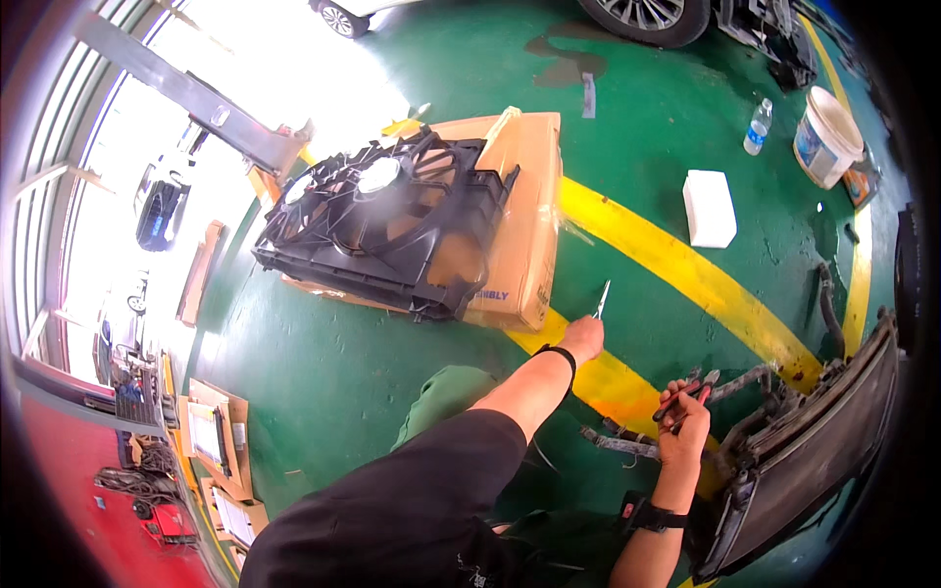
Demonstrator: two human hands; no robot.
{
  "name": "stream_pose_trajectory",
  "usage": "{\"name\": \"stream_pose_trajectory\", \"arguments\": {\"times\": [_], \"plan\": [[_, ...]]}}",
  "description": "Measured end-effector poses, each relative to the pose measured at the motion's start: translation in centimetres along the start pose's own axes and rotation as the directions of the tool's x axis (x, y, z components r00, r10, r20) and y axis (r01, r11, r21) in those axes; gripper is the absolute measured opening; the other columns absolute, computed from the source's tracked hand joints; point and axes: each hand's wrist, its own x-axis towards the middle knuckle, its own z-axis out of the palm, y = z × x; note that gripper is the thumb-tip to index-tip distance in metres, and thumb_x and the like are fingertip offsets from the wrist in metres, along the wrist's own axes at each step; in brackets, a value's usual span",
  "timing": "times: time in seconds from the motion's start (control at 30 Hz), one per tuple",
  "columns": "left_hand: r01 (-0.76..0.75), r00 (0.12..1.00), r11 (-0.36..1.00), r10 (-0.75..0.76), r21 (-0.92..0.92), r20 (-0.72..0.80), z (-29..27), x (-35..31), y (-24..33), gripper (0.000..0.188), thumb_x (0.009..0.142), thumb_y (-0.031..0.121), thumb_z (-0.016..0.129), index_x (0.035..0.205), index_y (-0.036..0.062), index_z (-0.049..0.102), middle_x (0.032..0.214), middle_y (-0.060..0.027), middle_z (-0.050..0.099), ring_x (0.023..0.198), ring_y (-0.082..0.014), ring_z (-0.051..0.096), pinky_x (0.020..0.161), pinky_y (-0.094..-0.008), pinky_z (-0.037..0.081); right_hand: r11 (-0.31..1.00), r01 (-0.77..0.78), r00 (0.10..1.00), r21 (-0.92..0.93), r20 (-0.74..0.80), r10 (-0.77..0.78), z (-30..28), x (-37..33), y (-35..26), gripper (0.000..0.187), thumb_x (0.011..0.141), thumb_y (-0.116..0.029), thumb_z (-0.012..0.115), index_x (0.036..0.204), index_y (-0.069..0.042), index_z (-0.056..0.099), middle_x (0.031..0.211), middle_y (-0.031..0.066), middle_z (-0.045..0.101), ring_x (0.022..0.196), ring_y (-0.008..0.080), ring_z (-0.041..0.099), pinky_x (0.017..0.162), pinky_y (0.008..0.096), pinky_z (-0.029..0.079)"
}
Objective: The person uses pliers to pull and remove several metal clips and fasteners from the side of a car radiator and its hose connectors, then handles a pair of scissors to cut a thin wire or plastic tie on the radiator assembly.
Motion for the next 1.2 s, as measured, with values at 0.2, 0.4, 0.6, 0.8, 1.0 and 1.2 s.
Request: {"name": "stream_pose_trajectory", "arguments": {"times": [0.2, 0.4, 0.6, 0.8, 1.0, 1.2], "plan": [[0.062, 0.995, 0.997, -0.059, -0.036, 0.086, 1.0, -1.3, -0.2, 0.024, 0.087, 0.011, 0.063, 0.107, 0.0008, 0.07, 0.119, -0.0205, 0.066, 0.111, -0.0363, 0.065, 0.092, -0.0429, 0.054, 1.0, -0.007, 0.998, -0.014, -0.065, 0.006, -1.7, 0.9, 0.9, 0.027, 0.092, -0.004, 0.048, 0.118, 0.001, 0.053, 0.109, 0.0128, 0.067, 0.09, 0.0241, 0.067, 0.053, 0.0247, 0.046], [0.044, 0.961, 0.999, -0.044, 0.008, 0.273, 0.7, 0.0, 1.4, 0.034, 0.084, 0.022, 0.064, 0.11, 0.0005, 0.071, 0.121, -0.0223, 0.066, 0.11, -0.0355, 0.065, 0.093, -0.0413, 0.053, 1.0, -0.009, 0.99, -0.027, -0.14, 0.005, -1.2, 1.0, 0.9, 0.033, 0.092, -0.004, 0.047, 0.125, -0.001, 0.051, 0.12, 0.0129, 0.064, 0.098, 0.0226, 0.066, 0.058, 0.025, 0.044], [-0.145, 0.886, 0.898, 0.305, -0.415, 0.35, 0.1, 0.6, 12.4, 0.066, 0.092, 0.058, 0.052, 0.105, -0.0039, 0.07, 0.098, -0.0254, 0.071, 0.087, -0.0391, 0.068, 0.08, -0.0431, 0.054, 0.988, 0.04, 0.989, -0.15, -0.134, -0.06, -0.2, 1.1, 0.6, 0.022, 0.09, -0.008, 0.057, 0.112, -0.003, 0.061, 0.096, 0.0064, 0.067, 0.079, 0.0182, 0.065, 0.056, 0.0257, 0.045], [-0.253, 0.646, 0.545, 0.711, -0.799, 0.279, 0.2, -5.5, 20.9, 0.026, 0.096, 0.026, 0.063, 0.1, 0.0018, 0.07, 0.091, -0.0038, 0.068, 0.086, -0.0117, 0.06, 0.08, -0.0297, 0.05, 0.931, 0.28, 0.85, -0.236, -0.391, -0.354, -1.8, -1.5, 0.6, 0.006, 0.08, -0.006, 0.06, 0.083, -0.007, 0.055, 0.069, 0.0012, 0.052, 0.057, 0.0133, 0.048, 0.052, 0.0289, 0.036], [0.09, 0.581, 0.487, 0.682, -0.869, 0.443, 3.1, -10.5, 22.1, 0.034, 0.096, 0.024, 0.063, 0.114, -0.0045, 0.068, 0.105, -0.0101, 0.07, 0.098, -0.0176, 0.063, 0.093, -0.0306, 0.047, 0.869, 0.149, 0.827, -0.472, -0.423, -0.372, -4.6, -6.2, 1.1, 0.022, 0.081, -0.001, 0.053, 0.102, 0.0, 0.056, 0.085, 0.0049, 0.058, 0.069, 0.0138, 0.053, 0.059, 0.0287, 0.044], [0.006, 0.385, 0.56, 0.763, -0.828, 0.519, 1.9, -11.5, 22.2, 0.03, 0.095, 0.029, 0.065, 0.097, -0.0009, 0.069, 0.081, -0.0022, 0.067, 0.077, -0.0097, 0.06, 0.073, -0.026, 0.05, 0.952, 0.164, 0.902, -0.258, -0.352, -0.251, -5.0, -10.0, 1.3, 0.029, 0.076, 0.002, 0.052, 0.105, -0.001, 0.056, 0.092, 0.0063, 0.06, 0.078, 0.0156, 0.058, 0.066, 0.0288, 0.047]]}}
